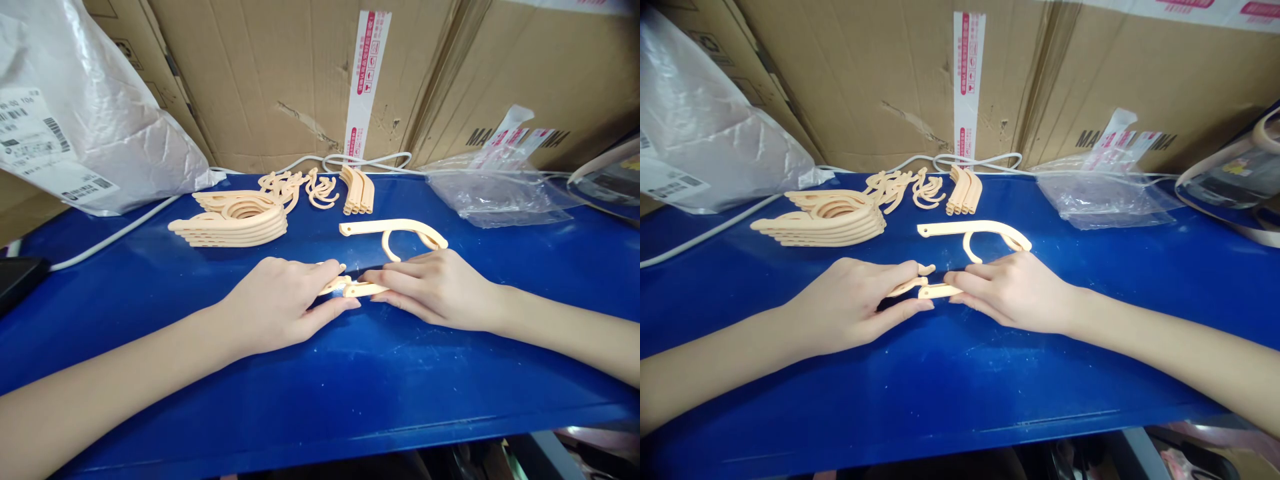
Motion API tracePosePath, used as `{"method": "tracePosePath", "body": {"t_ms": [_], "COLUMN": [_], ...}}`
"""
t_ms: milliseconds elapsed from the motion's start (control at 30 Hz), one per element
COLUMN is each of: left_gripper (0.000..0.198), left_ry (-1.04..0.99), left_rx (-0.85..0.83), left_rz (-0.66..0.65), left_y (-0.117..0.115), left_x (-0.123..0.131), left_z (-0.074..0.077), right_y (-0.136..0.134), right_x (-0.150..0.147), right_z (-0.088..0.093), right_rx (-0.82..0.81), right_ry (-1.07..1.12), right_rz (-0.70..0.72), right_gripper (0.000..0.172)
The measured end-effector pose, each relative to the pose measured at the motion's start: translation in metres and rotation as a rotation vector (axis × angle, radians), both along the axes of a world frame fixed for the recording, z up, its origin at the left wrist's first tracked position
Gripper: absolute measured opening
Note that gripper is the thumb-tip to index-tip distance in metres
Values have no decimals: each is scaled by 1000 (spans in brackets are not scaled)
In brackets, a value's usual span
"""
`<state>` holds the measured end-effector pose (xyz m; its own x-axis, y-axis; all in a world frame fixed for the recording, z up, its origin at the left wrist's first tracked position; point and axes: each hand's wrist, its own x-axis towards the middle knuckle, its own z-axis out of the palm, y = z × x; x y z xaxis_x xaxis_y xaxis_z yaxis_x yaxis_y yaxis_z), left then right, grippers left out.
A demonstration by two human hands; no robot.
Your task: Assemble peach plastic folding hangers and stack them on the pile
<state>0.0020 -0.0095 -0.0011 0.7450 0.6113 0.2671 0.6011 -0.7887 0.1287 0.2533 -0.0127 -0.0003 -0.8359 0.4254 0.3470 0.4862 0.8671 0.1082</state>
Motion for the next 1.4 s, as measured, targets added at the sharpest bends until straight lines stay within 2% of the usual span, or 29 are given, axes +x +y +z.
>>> {"method": "tracePosePath", "body": {"t_ms": [200, 467, 767, 933, 1400], "left_gripper": [35, 34, 43, 41, 38], "left_ry": [-56, -9, 172, 182, 245], "left_rx": [-55, -16, 347, 422, 540], "left_rz": [33, 40, -42, -73, -96], "left_y": [-3, -8, -8, -9, -3], "left_x": [2, 3, 3, 1, 0], "left_z": [1, 2, 3, 5, 6], "right_y": [0, -1, -2, -1, 2], "right_x": [0, -1, -4, -5, -5], "right_z": [2, 3, 1, 2, 8], "right_rx": [-5, 47, 69, -26, -449], "right_ry": [12, 21, 11, -2, 55], "right_rz": [4, 7, 6, 18, -32], "right_gripper": [33, 33, 31, 35, 35]}}
